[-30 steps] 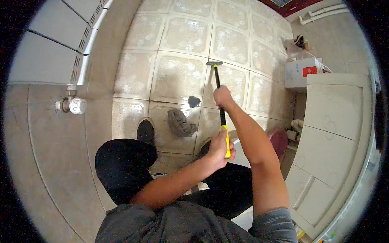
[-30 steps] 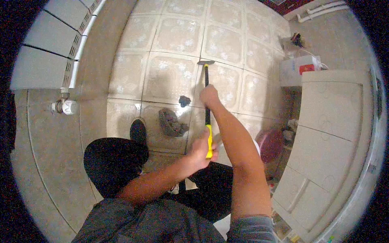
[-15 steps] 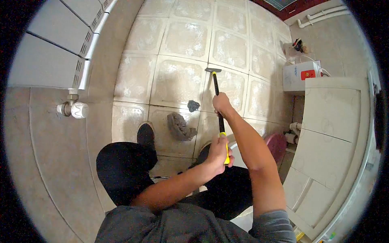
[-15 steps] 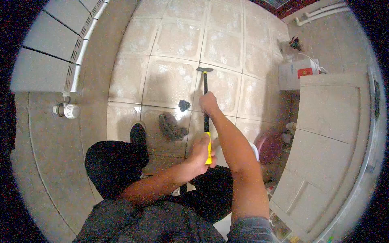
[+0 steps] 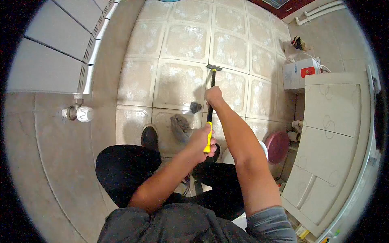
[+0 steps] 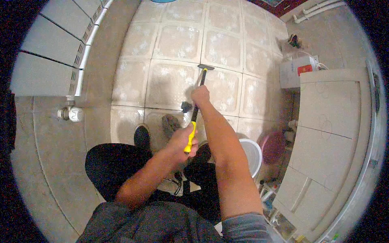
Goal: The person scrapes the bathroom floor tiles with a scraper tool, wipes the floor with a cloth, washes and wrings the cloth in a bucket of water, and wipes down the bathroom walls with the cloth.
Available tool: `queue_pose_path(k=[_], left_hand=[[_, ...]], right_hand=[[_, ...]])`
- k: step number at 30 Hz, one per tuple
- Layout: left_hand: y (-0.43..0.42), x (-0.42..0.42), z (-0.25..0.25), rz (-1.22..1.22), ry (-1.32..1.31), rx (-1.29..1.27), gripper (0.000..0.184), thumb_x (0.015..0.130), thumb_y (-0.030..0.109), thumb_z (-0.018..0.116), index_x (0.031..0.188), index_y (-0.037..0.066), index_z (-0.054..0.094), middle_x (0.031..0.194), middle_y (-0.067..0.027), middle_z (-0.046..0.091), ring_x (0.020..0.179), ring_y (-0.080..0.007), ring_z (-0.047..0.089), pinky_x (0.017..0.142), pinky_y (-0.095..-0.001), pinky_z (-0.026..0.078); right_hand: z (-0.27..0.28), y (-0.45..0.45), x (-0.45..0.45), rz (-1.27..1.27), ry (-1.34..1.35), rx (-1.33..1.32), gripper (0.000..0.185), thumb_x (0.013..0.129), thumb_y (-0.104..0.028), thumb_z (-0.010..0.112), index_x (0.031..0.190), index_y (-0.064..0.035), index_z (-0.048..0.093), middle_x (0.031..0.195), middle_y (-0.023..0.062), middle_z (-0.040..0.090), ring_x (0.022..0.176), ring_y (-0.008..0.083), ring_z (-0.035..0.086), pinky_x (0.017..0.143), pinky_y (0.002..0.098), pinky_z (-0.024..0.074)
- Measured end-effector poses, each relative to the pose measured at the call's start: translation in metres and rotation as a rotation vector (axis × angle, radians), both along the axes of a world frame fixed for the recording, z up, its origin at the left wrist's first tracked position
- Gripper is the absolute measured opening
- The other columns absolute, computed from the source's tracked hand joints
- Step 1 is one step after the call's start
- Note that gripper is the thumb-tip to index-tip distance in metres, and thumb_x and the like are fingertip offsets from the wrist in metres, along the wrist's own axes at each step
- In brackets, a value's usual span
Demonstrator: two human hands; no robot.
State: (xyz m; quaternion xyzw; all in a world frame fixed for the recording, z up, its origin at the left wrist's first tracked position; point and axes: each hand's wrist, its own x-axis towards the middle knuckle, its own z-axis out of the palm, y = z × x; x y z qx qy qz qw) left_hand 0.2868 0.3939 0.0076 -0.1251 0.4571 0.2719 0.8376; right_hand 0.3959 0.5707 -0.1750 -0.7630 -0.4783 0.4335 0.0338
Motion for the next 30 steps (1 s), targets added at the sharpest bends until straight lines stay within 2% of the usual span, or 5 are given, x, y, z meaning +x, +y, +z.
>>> queue_pose_path(k=[5,12,18,20,30], left_hand=[[-0.011,-0.009,0.005,-0.013,-0.026,0.031,0.036,0.101,0.049,0.041,0.098,0.014,0.045,0.064,-0.0018,0.044,0.047,-0.0174,0.042,0.039,-0.0326,0.032],[-0.012,0.006,0.015,-0.010,-0.029,-0.039,0.035,0.101,0.050,0.041,0.101,0.015,0.044,0.065,-0.0014,0.045,0.046,-0.0181,0.041,0.041,-0.0325,0.031],[-0.018,0.019,-0.005,-0.006,0.065,0.025,0.037,0.102,0.050,0.037,0.100,0.014,0.043,0.062,-0.0028,0.043,0.040,-0.0201,0.042,0.035,-0.0351,0.032],[-0.037,0.024,0.003,-0.012,0.034,0.021,0.036,0.103,0.049,0.037,0.100,0.014,0.042,0.062,-0.0028,0.043,0.039,-0.0201,0.042,0.035,-0.0349,0.032],[-0.034,0.040,0.001,0.027,0.038,0.013,0.034,0.104,0.046,0.034,0.103,0.012,0.041,0.063,-0.0049,0.043,0.038,-0.0216,0.042,0.032,-0.0360,0.033]], right_hand=[[0.000,-0.014,-0.005,0.257,-0.086,0.205,0.019,0.085,-0.005,0.053,0.073,0.0094,0.058,0.060,0.0199,0.059,0.045,0.0291,0.060,0.041,0.0425,0.0479],[-0.010,-0.013,0.007,0.090,-0.117,0.100,0.021,0.086,-0.005,0.052,0.073,0.0096,0.058,0.060,0.0218,0.061,0.045,0.0313,0.062,0.042,0.0426,0.0513],[0.051,-0.030,0.000,0.352,-0.189,0.084,0.026,0.085,-0.017,0.057,0.092,0.0082,0.061,0.095,0.0312,0.066,0.097,0.0450,0.066,0.083,0.0479,0.0534],[0.007,-0.042,0.011,0.169,-0.172,0.123,0.024,0.084,-0.011,0.055,0.090,0.0124,0.056,0.082,0.0315,0.066,0.064,0.0395,0.069,0.059,0.0447,0.0569],[0.041,-0.034,0.012,0.322,-0.176,0.086,0.025,0.082,-0.007,0.054,0.094,0.0152,0.056,0.079,0.0334,0.066,0.067,0.0427,0.069,0.065,0.0442,0.0576]])
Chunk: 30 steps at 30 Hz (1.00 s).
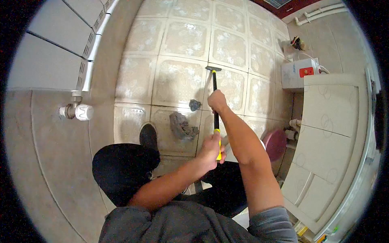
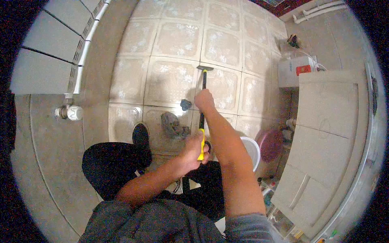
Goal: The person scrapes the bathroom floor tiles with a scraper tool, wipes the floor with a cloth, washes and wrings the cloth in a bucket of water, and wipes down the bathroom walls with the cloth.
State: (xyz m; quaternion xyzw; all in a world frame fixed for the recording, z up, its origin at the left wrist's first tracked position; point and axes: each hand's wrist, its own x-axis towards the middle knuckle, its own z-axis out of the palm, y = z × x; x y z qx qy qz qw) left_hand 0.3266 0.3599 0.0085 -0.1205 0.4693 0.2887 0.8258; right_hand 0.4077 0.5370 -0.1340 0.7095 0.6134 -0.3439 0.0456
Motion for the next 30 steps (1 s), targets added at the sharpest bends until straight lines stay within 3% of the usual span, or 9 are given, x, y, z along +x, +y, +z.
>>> queue_pose_path(k=[2,9,11,14,18,19,21,24,30], left_hand=[[-0.006,-0.006,0.016,-0.047,0.010,-0.020,0.033,0.104,0.045,0.034,0.104,0.013,0.041,0.064,-0.0054,0.044,0.039,-0.0220,0.043,0.032,-0.0368,0.033],[0.016,-0.002,-0.003,0.006,-0.065,0.012,0.034,0.103,0.047,0.033,0.101,0.015,0.041,0.065,-0.0040,0.044,0.040,-0.0207,0.043,0.035,-0.0357,0.032],[0.014,-0.004,-0.004,-0.005,-0.065,-0.013,0.033,0.103,0.048,0.034,0.102,0.015,0.041,0.064,-0.0033,0.043,0.040,-0.0200,0.043,0.035,-0.0353,0.032],[0.003,-0.014,0.007,-0.049,-0.066,0.006,0.036,0.102,0.051,0.037,0.099,0.015,0.041,0.061,-0.0026,0.043,0.040,-0.0200,0.043,0.036,-0.0352,0.032],[-0.001,-0.009,0.000,-0.010,-0.101,0.020,0.036,0.102,0.050,0.037,0.099,0.014,0.041,0.062,-0.0033,0.044,0.042,-0.0198,0.044,0.036,-0.0356,0.032],[0.009,-0.010,-0.005,0.002,-0.088,0.014,0.035,0.102,0.049,0.037,0.100,0.014,0.042,0.062,-0.0035,0.044,0.043,-0.0196,0.044,0.036,-0.0357,0.033],[0.025,-0.011,-0.007,0.020,-0.077,0.009,0.035,0.102,0.049,0.037,0.101,0.014,0.042,0.063,-0.0038,0.044,0.044,-0.0194,0.044,0.036,-0.0359,0.033],[0.025,-0.014,-0.007,-0.028,-0.042,0.021,0.033,0.103,0.047,0.037,0.099,0.014,0.042,0.064,-0.0037,0.044,0.044,-0.0191,0.044,0.036,-0.0345,0.031],[0.016,-0.023,-0.008,-0.026,-0.040,0.056,0.033,0.103,0.045,0.036,0.098,0.014,0.042,0.064,-0.0038,0.045,0.042,-0.0197,0.042,0.036,-0.0347,0.030]], right_hand=[[0.013,-0.021,-0.006,0.035,-0.056,0.169,0.028,0.083,-0.010,0.055,0.097,0.0152,0.056,0.083,0.0336,0.066,0.071,0.0458,0.069,0.069,0.0441,0.0578],[0.006,0.020,-0.005,-0.035,0.043,-0.027,0.023,0.085,-0.008,0.052,0.089,0.0136,0.058,0.077,0.0313,0.066,0.056,0.0378,0.068,0.054,0.0443,0.0569],[-0.024,0.016,0.003,-0.039,-0.010,-0.011,0.022,0.085,-0.008,0.051,0.085,0.0131,0.058,0.073,0.0307,0.065,0.056,0.0371,0.068,0.054,0.0446,0.0567],[-0.014,-0.002,0.000,0.074,-0.026,0.139,0.022,0.085,-0.008,0.051,0.085,0.0130,0.057,0.073,0.0298,0.065,0.054,0.0371,0.068,0.052,0.0442,0.0565],[0.013,-0.007,-0.002,0.459,-0.053,0.231,0.021,0.086,-0.008,0.051,0.084,0.0120,0.058,0.070,0.0283,0.065,0.054,0.0378,0.067,0.049,0.0436,0.0558],[0.006,0.008,-0.007,0.182,-0.021,0.149,0.021,0.086,-0.008,0.052,0.082,0.0115,0.058,0.068,0.0281,0.064,0.053,0.0373,0.067,0.049,0.0439,0.0560],[-0.017,0.028,-0.005,-0.089,0.010,0.069,0.021,0.086,-0.008,0.052,0.080,0.0109,0.058,0.067,0.0280,0.063,0.052,0.0368,0.066,0.050,0.0442,0.0563],[-0.031,0.026,-0.002,-0.109,-0.013,-0.002,0.028,0.086,-0.015,0.051,0.084,0.0076,0.068,0.087,0.0248,0.069,0.086,0.0400,0.069,0.077,0.0466,0.0553],[-0.066,0.018,0.017,-0.146,0.110,0.091,0.032,0.085,-0.020,0.050,0.082,0.0049,0.069,0.088,0.0237,0.068,0.080,0.0376,0.068,0.073,0.0465,0.0553]])
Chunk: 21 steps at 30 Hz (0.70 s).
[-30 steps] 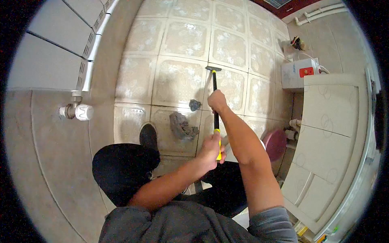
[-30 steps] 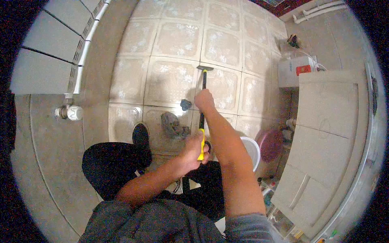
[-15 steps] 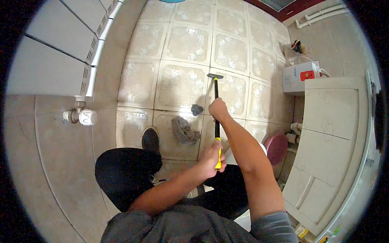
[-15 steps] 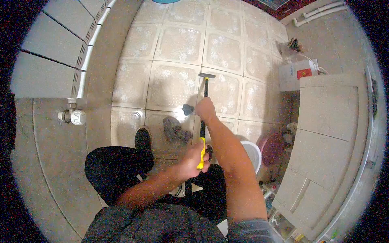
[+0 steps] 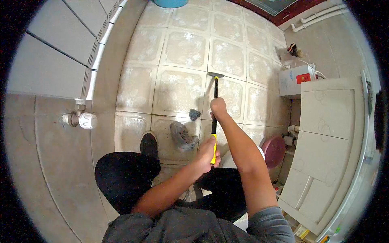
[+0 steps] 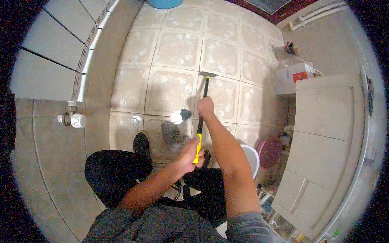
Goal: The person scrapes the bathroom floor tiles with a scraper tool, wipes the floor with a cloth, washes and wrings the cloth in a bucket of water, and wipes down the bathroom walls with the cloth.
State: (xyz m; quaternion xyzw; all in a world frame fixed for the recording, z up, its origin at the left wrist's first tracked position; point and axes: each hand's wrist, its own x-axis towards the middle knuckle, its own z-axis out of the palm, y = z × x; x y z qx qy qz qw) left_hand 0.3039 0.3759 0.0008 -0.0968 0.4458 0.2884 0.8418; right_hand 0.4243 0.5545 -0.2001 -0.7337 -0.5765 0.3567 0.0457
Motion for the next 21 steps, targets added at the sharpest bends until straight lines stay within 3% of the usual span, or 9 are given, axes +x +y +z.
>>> queue_pose_path(k=[2,5,8,10,11,13,17,19,21], left_hand=[[0.002,0.001,-0.002,-0.011,0.017,0.003,0.033,0.103,0.045,0.036,0.097,0.014,0.043,0.063,-0.0039,0.045,0.041,-0.0200,0.041,0.036,-0.0349,0.030],[0.007,0.006,-0.006,0.006,0.025,-0.006,0.034,0.103,0.047,0.036,0.099,0.014,0.043,0.065,-0.0039,0.045,0.041,-0.0196,0.043,0.036,-0.0347,0.031],[0.009,0.008,-0.007,0.038,-0.042,0.009,0.035,0.103,0.048,0.036,0.099,0.014,0.043,0.065,-0.0038,0.045,0.042,-0.0196,0.043,0.037,-0.0347,0.032],[0.016,0.013,0.002,0.061,-0.057,-0.057,0.034,0.103,0.047,0.037,0.099,0.014,0.043,0.064,-0.0035,0.045,0.043,-0.0194,0.043,0.038,-0.0344,0.033],[0.016,0.016,0.003,0.061,-0.057,-0.062,0.034,0.103,0.047,0.037,0.099,0.014,0.043,0.064,-0.0035,0.045,0.043,-0.0194,0.043,0.038,-0.0344,0.033],[0.016,0.024,0.004,0.104,-0.099,-0.043,0.035,0.103,0.048,0.037,0.100,0.013,0.043,0.065,-0.0034,0.045,0.045,-0.0190,0.044,0.039,-0.0339,0.034],[0.025,0.027,0.014,0.143,-0.148,-0.088,0.036,0.103,0.048,0.038,0.100,0.013,0.043,0.066,-0.0038,0.045,0.046,-0.0189,0.045,0.040,-0.0333,0.035],[0.032,0.034,0.017,0.190,-0.199,-0.089,0.035,0.103,0.049,0.038,0.102,0.014,0.043,0.067,-0.0036,0.046,0.047,-0.0187,0.045,0.040,-0.0329,0.035],[0.046,0.039,0.019,0.180,-0.162,-0.093,0.035,0.103,0.049,0.038,0.102,0.014,0.043,0.066,-0.0033,0.046,0.046,-0.0184,0.044,0.040,-0.0328,0.035]], right_hand=[[-0.025,0.002,0.010,-0.024,0.086,0.080,0.031,0.085,-0.022,0.051,0.080,0.0035,0.068,0.089,0.0241,0.067,0.077,0.0368,0.068,0.072,0.0468,0.0547],[-0.024,0.013,0.011,-0.098,0.242,-0.070,0.013,0.094,-0.016,0.040,0.089,-0.0041,0.044,0.059,0.0086,0.040,0.040,0.0225,0.045,0.036,0.0402,0.0359],[0.064,0.010,-0.018,-0.378,0.432,-0.218,0.011,0.095,-0.016,0.040,0.102,-0.0077,0.044,0.059,0.0068,0.040,0.040,0.0193,0.042,0.036,0.0369,0.0347],[0.078,0.015,-0.016,-0.480,0.658,-0.387,0.034,0.096,-0.015,0.039,0.130,-0.0157,0.038,0.060,0.0050,0.041,0.040,0.0168,0.039,0.036,0.0345,0.0347],[0.078,0.013,-0.014,-0.482,0.655,-0.392,0.034,0.096,-0.015,0.039,0.130,-0.0157,0.038,0.060,0.0050,0.041,0.040,0.0168,0.039,0.036,0.0345,0.0347],[0.079,0.008,-0.008,-0.490,0.798,-0.300,0.058,0.096,-0.014,0.039,0.150,-0.0235,0.020,0.061,0.0039,0.041,0.040,0.0159,0.038,0.036,0.0333,0.0358],[0.085,0.019,-0.008,-0.486,0.763,-0.296,0.061,0.092,-0.007,0.041,0.150,-0.0121,0.027,0.061,0.0058,0.045,0.043,0.0181,0.046,0.037,0.0355,0.0413],[0.081,0.031,-0.004,-0.338,0.595,-0.324,0.065,0.095,-0.012,0.039,0.154,-0.0272,0.016,0.059,0.0037,0.040,0.040,0.0157,0.038,0.036,0.0336,0.0358],[0.082,0.042,-0.002,-0.374,0.635,-0.349,0.066,0.094,-0.011,0.038,0.154,-0.0260,0.016,0.059,0.0039,0.041,0.040,0.0158,0.038,0.035,0.0338,0.0358]])
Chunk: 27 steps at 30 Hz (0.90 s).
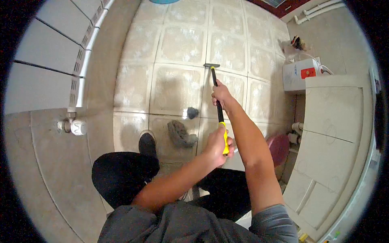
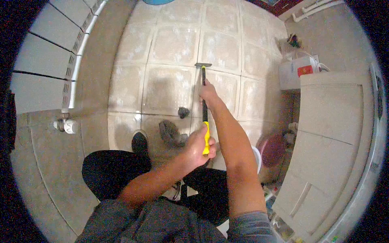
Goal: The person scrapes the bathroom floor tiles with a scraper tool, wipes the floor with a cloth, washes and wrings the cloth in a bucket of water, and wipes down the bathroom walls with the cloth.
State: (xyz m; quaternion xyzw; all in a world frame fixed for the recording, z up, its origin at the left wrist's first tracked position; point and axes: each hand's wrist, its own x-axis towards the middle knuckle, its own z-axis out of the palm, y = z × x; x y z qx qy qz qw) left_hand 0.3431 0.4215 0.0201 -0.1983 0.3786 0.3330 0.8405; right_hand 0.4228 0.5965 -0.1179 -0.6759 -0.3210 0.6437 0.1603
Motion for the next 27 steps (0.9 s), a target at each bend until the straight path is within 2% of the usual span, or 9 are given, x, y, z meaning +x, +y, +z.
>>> queue_pose_path(k=[5,10,12,16,18,20,23,24,27], left_hand=[[0.001,-0.001,0.016,-0.106,0.062,-0.098,0.035,0.100,0.053,0.042,0.099,0.017,0.044,0.065,-0.0021,0.045,0.048,-0.0170,0.039,0.041,-0.0309,0.030],[0.005,0.008,-0.002,0.007,0.042,-0.065,0.037,0.099,0.054,0.043,0.096,0.018,0.046,0.064,-0.0008,0.044,0.046,-0.0171,0.039,0.040,-0.0314,0.030],[-0.003,0.009,-0.001,-0.056,0.073,-0.057,0.037,0.100,0.054,0.042,0.095,0.018,0.046,0.063,-0.0004,0.044,0.045,-0.0173,0.040,0.040,-0.0316,0.031],[-0.006,0.016,0.001,-0.026,0.025,-0.074,0.037,0.099,0.054,0.042,0.096,0.017,0.046,0.063,-0.0007,0.044,0.045,-0.0176,0.039,0.039,-0.0332,0.031],[0.019,0.013,0.001,-0.006,0.101,-0.037,0.037,0.099,0.054,0.042,0.096,0.018,0.046,0.063,-0.0007,0.044,0.045,-0.0177,0.039,0.040,-0.0341,0.031],[0.033,0.008,0.002,-0.057,0.125,-0.057,0.037,0.100,0.054,0.042,0.096,0.017,0.046,0.064,-0.0007,0.044,0.045,-0.0179,0.039,0.040,-0.0343,0.030],[0.015,0.008,-0.006,-0.057,0.090,-0.033,0.038,0.100,0.055,0.041,0.097,0.017,0.045,0.063,-0.0009,0.043,0.045,-0.0182,0.039,0.039,-0.0342,0.030],[0.011,0.009,-0.006,-0.068,0.060,-0.026,0.039,0.100,0.055,0.041,0.098,0.016,0.045,0.063,-0.0010,0.043,0.044,-0.0182,0.039,0.039,-0.0343,0.030],[0.042,0.006,-0.010,-0.049,0.095,0.000,0.038,0.100,0.054,0.041,0.095,0.016,0.045,0.061,-0.0006,0.043,0.044,-0.0177,0.039,0.039,-0.0344,0.031]], right_hand=[[0.010,-0.006,-0.006,0.025,-0.101,0.011,0.063,0.092,-0.007,0.034,0.152,-0.0187,0.022,0.058,0.0050,0.041,0.040,0.0167,0.041,0.036,0.0346,0.0380],[-0.037,0.013,0.007,0.146,-0.167,0.154,0.061,0.092,-0.007,0.034,0.151,-0.0157,0.025,0.061,0.0063,0.044,0.041,0.0175,0.042,0.036,0.0353,0.0375],[-0.023,-0.001,0.007,0.132,-0.208,0.256,0.044,0.090,-0.009,0.048,0.133,-0.0019,0.045,0.085,0.0222,0.063,0.062,0.0306,0.064,0.049,0.0405,0.0509],[-0.026,0.000,0.013,0.178,-0.346,0.204,0.044,0.090,-0.010,0.051,0.131,0.0010,0.045,0.088,0.0228,0.064,0.066,0.0309,0.066,0.051,0.0412,0.0518],[-0.024,0.032,0.007,0.179,-0.137,0.136,0.063,0.091,-0.007,0.035,0.153,-0.0135,0.023,0.061,0.0094,0.048,0.041,0.0196,0.043,0.038,0.0376,0.0375],[-0.035,0.038,0.008,0.156,-0.118,0.158,0.066,0.091,-0.006,0.037,0.154,-0.0151,0.021,0.061,0.0105,0.049,0.042,0.0208,0.045,0.038,0.0385,0.0381],[-0.157,0.039,0.039,0.442,-0.258,0.773,0.066,0.090,-0.006,0.038,0.154,-0.0138,0.022,0.062,0.0110,0.050,0.042,0.0212,0.045,0.038,0.0383,0.0393],[-0.155,0.042,0.037,0.462,-0.296,0.818,0.066,0.090,-0.006,0.039,0.153,-0.0134,0.022,0.062,0.0112,0.050,0.042,0.0214,0.046,0.038,0.0383,0.0396],[-0.109,0.070,0.018,0.334,-0.343,0.451,0.061,0.088,-0.005,0.045,0.146,-0.0010,0.028,0.071,0.0161,0.057,0.048,0.0243,0.055,0.040,0.0412,0.0446]])
